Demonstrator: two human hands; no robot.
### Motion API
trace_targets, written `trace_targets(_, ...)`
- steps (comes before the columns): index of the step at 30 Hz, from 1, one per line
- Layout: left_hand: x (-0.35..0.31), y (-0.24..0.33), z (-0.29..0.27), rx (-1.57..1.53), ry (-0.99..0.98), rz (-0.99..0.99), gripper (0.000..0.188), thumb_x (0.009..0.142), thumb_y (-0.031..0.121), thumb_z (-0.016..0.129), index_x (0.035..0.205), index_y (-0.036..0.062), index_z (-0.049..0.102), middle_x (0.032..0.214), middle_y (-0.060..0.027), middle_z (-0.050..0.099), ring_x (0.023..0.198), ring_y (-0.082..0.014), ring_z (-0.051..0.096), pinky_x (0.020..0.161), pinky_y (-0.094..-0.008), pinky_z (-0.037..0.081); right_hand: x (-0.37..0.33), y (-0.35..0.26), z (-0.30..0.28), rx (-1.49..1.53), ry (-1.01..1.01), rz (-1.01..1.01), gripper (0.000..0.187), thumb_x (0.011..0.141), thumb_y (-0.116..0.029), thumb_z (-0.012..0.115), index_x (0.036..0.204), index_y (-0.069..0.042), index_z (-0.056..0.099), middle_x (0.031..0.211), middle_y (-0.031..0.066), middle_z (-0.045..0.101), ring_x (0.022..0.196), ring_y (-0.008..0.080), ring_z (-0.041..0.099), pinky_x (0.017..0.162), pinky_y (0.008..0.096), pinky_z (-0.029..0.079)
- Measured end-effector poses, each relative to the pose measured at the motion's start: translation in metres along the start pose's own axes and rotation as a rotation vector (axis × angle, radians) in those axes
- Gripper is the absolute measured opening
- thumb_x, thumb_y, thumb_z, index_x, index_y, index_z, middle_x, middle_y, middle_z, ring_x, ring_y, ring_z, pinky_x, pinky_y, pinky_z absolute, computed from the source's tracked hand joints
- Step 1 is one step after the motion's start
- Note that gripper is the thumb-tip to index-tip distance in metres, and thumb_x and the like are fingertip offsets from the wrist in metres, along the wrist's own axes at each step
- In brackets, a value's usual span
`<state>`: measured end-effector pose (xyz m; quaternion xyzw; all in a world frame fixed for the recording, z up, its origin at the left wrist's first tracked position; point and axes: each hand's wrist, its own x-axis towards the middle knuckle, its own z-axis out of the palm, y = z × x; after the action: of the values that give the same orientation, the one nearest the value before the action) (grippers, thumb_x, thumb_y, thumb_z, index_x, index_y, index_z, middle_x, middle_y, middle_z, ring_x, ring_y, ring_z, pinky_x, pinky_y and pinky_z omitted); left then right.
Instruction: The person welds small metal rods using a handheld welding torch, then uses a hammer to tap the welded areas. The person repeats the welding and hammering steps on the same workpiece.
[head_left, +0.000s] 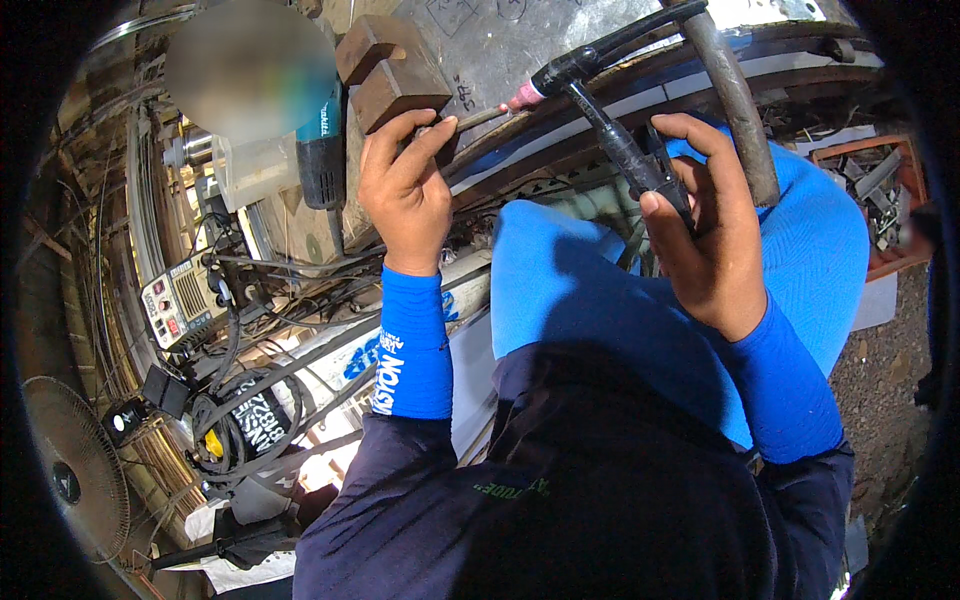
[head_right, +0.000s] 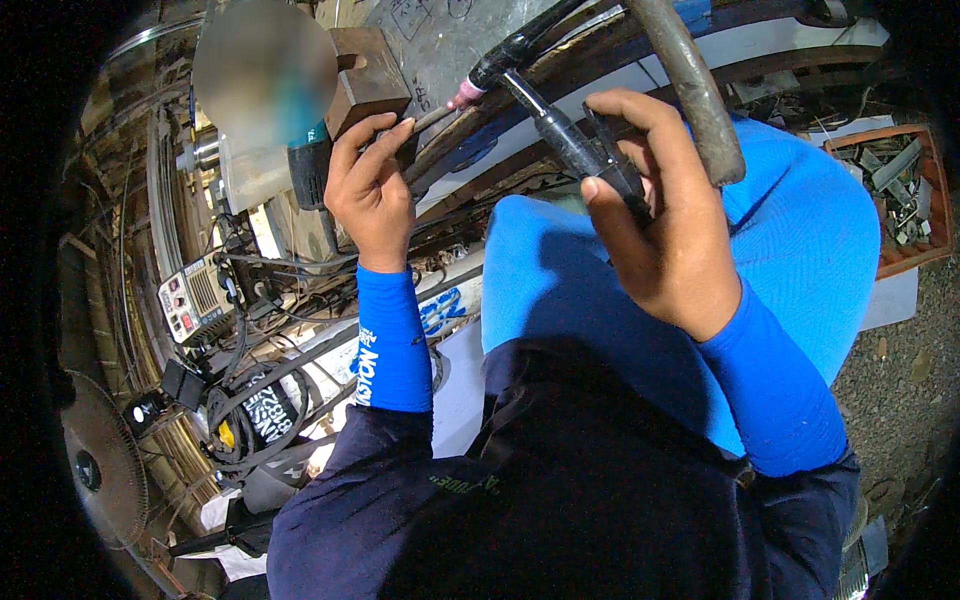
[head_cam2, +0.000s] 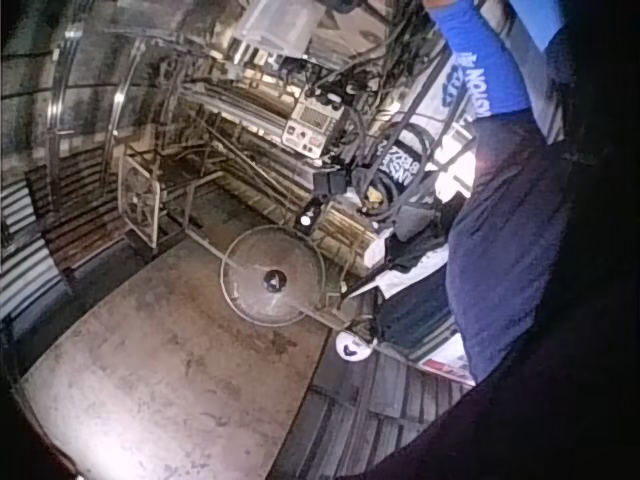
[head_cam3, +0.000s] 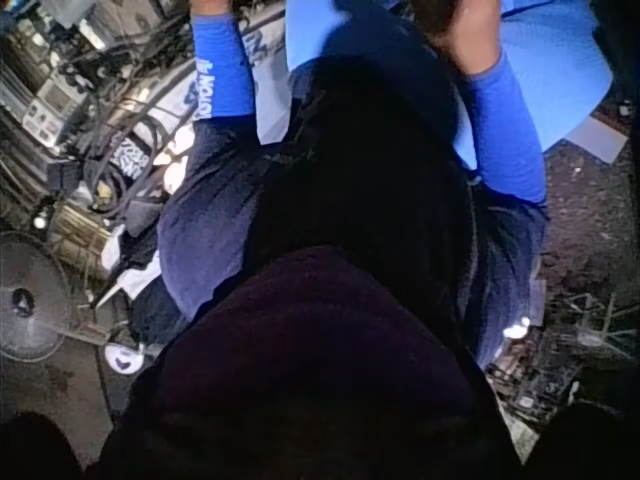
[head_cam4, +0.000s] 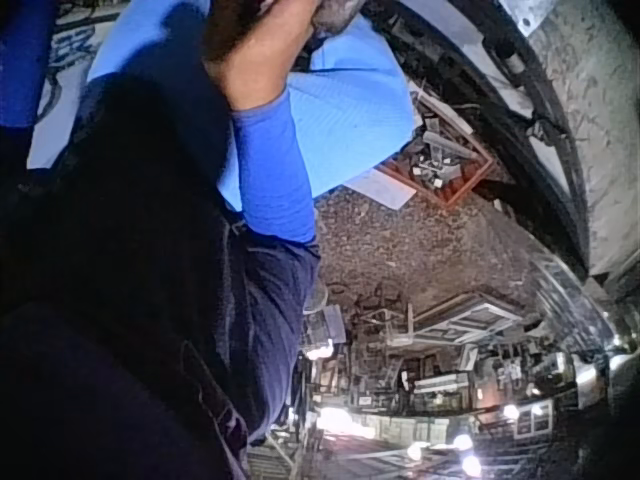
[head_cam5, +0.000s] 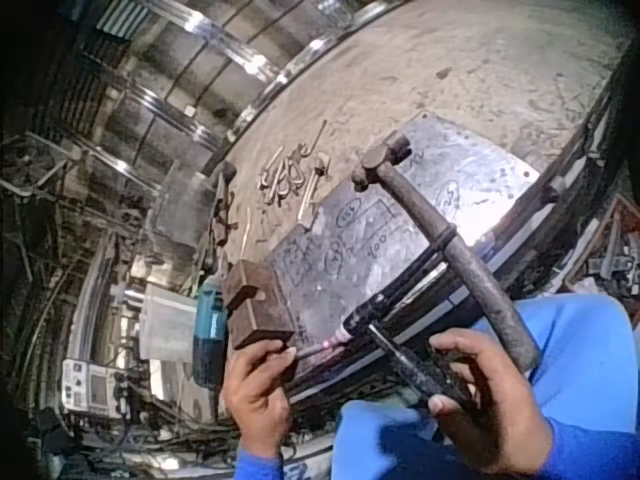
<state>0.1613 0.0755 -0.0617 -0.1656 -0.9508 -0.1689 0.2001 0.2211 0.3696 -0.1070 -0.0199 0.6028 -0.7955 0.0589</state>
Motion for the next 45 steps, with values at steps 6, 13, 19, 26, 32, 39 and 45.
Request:
trace_targets(6, 0.000, 0.004, -0.004, 0.042, -0.059, 0.015, 0.053, 0.078, -0.016, 0.057, 0.114, 0.0097, 0.086, 0.123, -0.0115, 0.075, 0.111, -0.0241, 0.071, 0.090, -0.0320, 0.057, 0.000, 0.009, 0.000, -0.027, 0.005, -0.055, 0.054, 0.106, -0.004, 0.064, 0.155, -0.007, 0.044, 0.088, 0.0004, 0.059, 0.067, 0.0034, 0.048, 0.062, 0.0220, 0.036)
trace_targets(13, -0.006, 0.006, -0.004, 0.007, -0.087, 0.003, 0.045, 0.079, -0.009, 0.072, 0.114, 0.0151, 0.085, 0.124, -0.0087, 0.072, 0.113, -0.0308, 0.064, 0.098, -0.0395, 0.053, -0.001, 0.005, 0.004, -0.036, 0.044, -0.048, 0.050, 0.104, -0.001, 0.064, 0.151, -0.002, 0.047, 0.096, 0.0025, 0.055, 0.079, 0.0083, 0.051, 0.069, 0.0247, 0.042)
trace_targets(19, -0.005, 0.009, -0.008, -0.040, -0.117, -0.041, 0.052, 0.074, -0.012, 0.069, 0.115, 0.0158, 0.086, 0.123, -0.0085, 0.073, 0.111, -0.0293, 0.063, 0.096, -0.0387, 0.054, -0.001, 0.010, 0.002, -0.085, 0.040, -0.096, 0.053, 0.104, 0.000, 0.064, 0.153, -0.004, 0.045, 0.098, 0.0029, 0.057, 0.079, 0.0070, 0.050, 0.069, 0.0236, 0.041)
trace_targets(26, -0.006, 0.005, -0.005, -0.061, -0.102, -0.031, 0.052, 0.074, -0.012, 0.068, 0.114, 0.0152, 0.087, 0.123, -0.0085, 0.073, 0.110, -0.0289, 0.064, 0.096, -0.0385, 0.054, -0.005, -0.004, 0.000, 0.034, 0.018, 0.046, 0.053, 0.102, 0.006, 0.061, 0.153, -0.004, 0.045, 0.095, 0.0029, 0.056, 0.079, 0.0076, 0.053, 0.068, 0.0243, 0.042)
trace_targets(32, -0.006, 0.007, -0.005, -0.047, -0.108, -0.032, 0.052, 0.078, -0.014, 0.065, 0.117, 0.0132, 0.086, 0.126, -0.0093, 0.074, 0.114, -0.0249, 0.068, 0.098, -0.0344, 0.055, -0.005, -0.004, -0.002, 0.029, -0.017, 0.057, 0.055, 0.102, 0.007, 0.060, 0.154, -0.004, 0.043, 0.093, 0.0028, 0.056, 0.078, 0.0076, 0.052, 0.068, 0.0247, 0.042)
trace_targets(39, -0.007, 0.006, -0.004, -0.073, -0.092, -0.051, 0.048, 0.076, -0.010, 0.070, 0.113, 0.0149, 0.087, 0.121, -0.0086, 0.074, 0.109, -0.0294, 0.063, 0.096, -0.0387, 0.053, -0.005, -0.005, 0.000, 0.010, 0.005, 0.053, 0.056, 0.101, 0.009, 0.061, 0.153, -0.004, 0.044, 0.100, 0.0042, 0.059, 0.081, 0.0079, 0.054, 0.071, 0.0242, 0.044)
trace_targets(45, -0.005, 0.006, -0.003, -0.064, -0.078, -0.016, 0.048, 0.076, -0.011, 0.072, 0.113, 0.0147, 0.087, 0.121, -0.0081, 0.074, 0.108, -0.0290, 0.064, 0.096, -0.0382, 0.053, -0.005, -0.003, -0.001, 0.047, 0.020, 0.063, 0.057, 0.100, 0.010, 0.061, 0.153, -0.004, 0.046, 0.108, 0.0051, 0.058, 0.088, 0.0087, 0.056, 0.075, 0.0241, 0.046)
